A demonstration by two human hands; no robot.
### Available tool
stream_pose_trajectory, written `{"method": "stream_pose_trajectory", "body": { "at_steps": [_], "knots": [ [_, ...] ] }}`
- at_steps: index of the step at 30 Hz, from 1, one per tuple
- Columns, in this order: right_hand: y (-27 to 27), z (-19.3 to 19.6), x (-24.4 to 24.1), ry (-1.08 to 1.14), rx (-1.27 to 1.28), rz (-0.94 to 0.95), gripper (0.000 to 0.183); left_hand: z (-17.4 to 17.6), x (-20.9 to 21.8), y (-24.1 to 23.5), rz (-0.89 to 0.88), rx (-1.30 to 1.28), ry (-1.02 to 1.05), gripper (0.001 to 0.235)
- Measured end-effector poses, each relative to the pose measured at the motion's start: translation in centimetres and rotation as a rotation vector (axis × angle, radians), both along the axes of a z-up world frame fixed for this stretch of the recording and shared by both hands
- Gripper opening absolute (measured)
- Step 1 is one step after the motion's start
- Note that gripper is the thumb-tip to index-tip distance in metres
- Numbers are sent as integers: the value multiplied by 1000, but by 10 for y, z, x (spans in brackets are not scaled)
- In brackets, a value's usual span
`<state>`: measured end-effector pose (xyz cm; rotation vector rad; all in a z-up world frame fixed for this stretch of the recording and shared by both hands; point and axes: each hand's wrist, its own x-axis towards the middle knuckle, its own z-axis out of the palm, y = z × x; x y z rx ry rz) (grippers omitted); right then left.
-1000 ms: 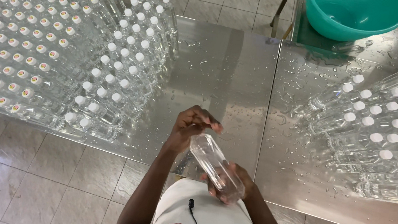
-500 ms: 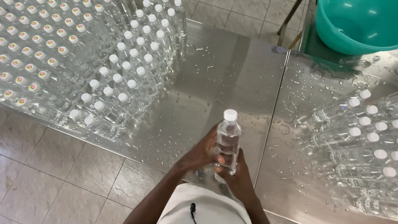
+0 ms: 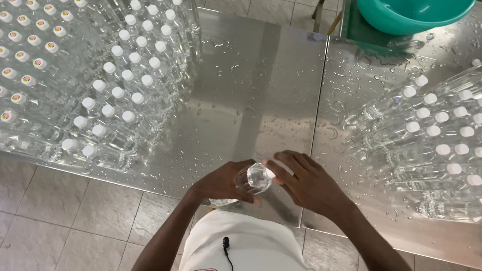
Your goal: The person repeatedly picks up clear plastic bottles from a metal table, screws white caps onto them by hand, and places the capped bottles into a large stack on the left side of the table.
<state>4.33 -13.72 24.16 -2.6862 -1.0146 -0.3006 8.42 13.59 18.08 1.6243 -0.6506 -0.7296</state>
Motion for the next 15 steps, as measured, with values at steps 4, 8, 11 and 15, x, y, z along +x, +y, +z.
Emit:
{"method": "stream_pose_trajectory", "body": {
  "at_steps": [4, 8, 11, 15],
  "knots": [
    [-8, 1, 1, 5, -125, 240, 28, 12, 7, 3, -126, 65, -33, 77],
    [-6, -17, -3, 155, 30, 238, 35, 22, 9, 3, -187, 109, -4, 73],
    [1, -35, -12, 429, 394, -46, 43, 30, 2, 0, -107, 215, -36, 74],
    [7, -35, -13, 690, 614, -271, 40, 48, 3, -9, -65, 385, -123, 77]
  ]
}}
